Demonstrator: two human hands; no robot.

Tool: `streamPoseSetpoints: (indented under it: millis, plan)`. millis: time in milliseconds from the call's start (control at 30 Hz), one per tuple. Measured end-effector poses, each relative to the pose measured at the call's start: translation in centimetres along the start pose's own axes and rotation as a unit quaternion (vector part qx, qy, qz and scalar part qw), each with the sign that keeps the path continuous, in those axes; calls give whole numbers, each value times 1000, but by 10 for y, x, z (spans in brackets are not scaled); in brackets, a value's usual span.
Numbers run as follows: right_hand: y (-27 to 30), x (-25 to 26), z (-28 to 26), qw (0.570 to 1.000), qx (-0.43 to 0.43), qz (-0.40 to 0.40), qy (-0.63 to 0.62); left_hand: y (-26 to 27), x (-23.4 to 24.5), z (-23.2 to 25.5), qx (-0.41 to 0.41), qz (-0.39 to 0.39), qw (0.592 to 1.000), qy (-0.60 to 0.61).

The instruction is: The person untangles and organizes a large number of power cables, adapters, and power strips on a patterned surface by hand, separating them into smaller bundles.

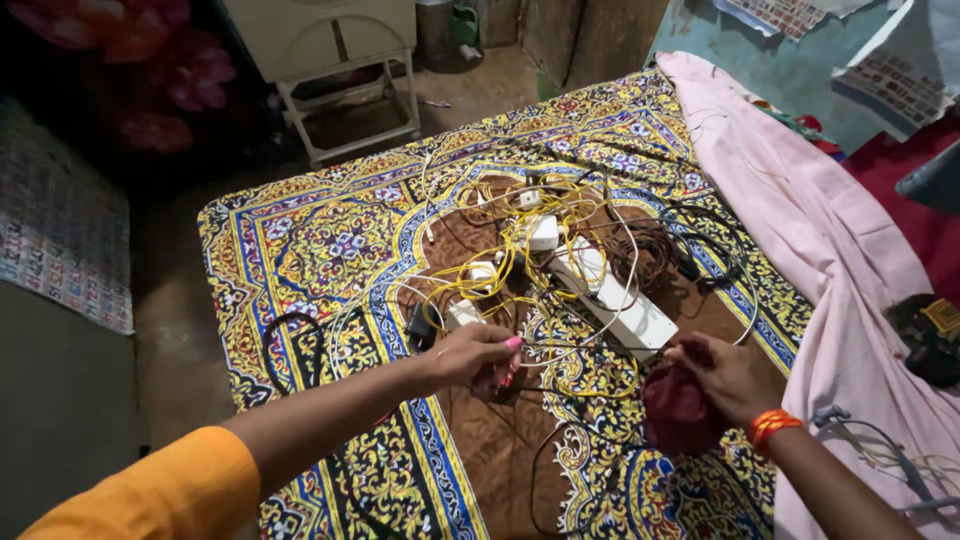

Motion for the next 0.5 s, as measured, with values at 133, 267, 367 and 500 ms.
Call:
streamPoseSetpoints:
  millis: [133,267,367,500]
  plan:
    - [4,6,55,999,-43,-11,2,11,-50,-33,1,-101,991,-88]
    - [36,38,132,962,-202,-33,180,51,-82,-65,-109,-109,862,-482]
    - [58,31,147,963,-209,28,169,50,-62,-74,-90,-32,882,-461]
    - [47,-18,118,989,-116,24,83,11,-27,-72,-49,44,968,-243]
Point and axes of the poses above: each hand's wrist, its own y-axis away from the middle knuckle, its own x-axis out of the back of the hand, z = x × y, the point moved 6 cm from there along -y, towards the middle knuckle, and after that the axes turned 5 degrees about x, right-handed, at the moved point
